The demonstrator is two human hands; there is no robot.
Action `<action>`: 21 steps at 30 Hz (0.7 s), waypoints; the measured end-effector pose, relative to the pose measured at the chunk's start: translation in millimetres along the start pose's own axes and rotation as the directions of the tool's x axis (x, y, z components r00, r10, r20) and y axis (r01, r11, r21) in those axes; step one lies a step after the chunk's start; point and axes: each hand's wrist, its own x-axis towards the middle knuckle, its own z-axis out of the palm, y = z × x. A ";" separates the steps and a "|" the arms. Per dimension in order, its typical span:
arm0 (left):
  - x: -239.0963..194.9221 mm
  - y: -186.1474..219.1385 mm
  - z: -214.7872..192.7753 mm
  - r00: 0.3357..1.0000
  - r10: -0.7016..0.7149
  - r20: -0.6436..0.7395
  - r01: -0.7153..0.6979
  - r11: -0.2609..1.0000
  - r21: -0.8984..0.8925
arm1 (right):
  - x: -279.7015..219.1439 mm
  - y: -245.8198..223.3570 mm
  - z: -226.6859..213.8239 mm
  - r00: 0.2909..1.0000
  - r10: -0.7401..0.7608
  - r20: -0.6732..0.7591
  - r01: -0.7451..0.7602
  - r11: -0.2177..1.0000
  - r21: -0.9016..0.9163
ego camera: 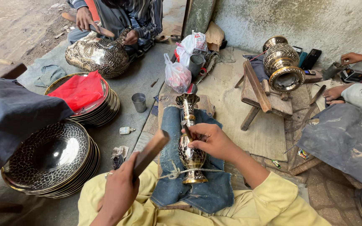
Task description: The person uses a hammer and a chisel to create a decorative pattern on a metal vase. They repeatedly strike the chisel against the vase's surface while rotating it to cover different areas.
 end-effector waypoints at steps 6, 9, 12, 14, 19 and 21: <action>15.9 3.8 -9.6 0.980 0.050 0.191 -0.132 0.886 0.445 | 5.0 8.3 -1.5 0.996 0.042 0.082 -0.052 0.990 0.131; 25.8 4.1 -24.9 0.991 -0.067 0.119 0.029 0.954 0.299 | 7.5 10.6 -1.8 0.989 0.066 0.130 -0.088 0.981 0.171; 38.4 12.5 -32.2 0.954 -0.294 -0.050 0.220 0.807 -0.548 | 6.5 10.1 -2.9 0.991 -0.001 0.135 -0.018 0.990 0.143; 47.4 14.0 -48.7 0.996 -0.054 -0.077 0.038 0.980 -0.194 | 5.5 8.0 -1.5 0.993 -0.044 0.113 0.029 0.991 0.127; 85.5 36.2 -82.2 0.974 0.225 -0.006 -0.225 0.974 0.013 | -8.0 3.7 10.7 0.997 0.041 -0.065 -0.037 0.997 0.061; 100.9 53.1 -92.0 0.969 0.201 0.141 -0.215 0.972 0.098 | -11.9 5.3 17.9 0.977 0.139 -0.164 -0.132 0.990 0.053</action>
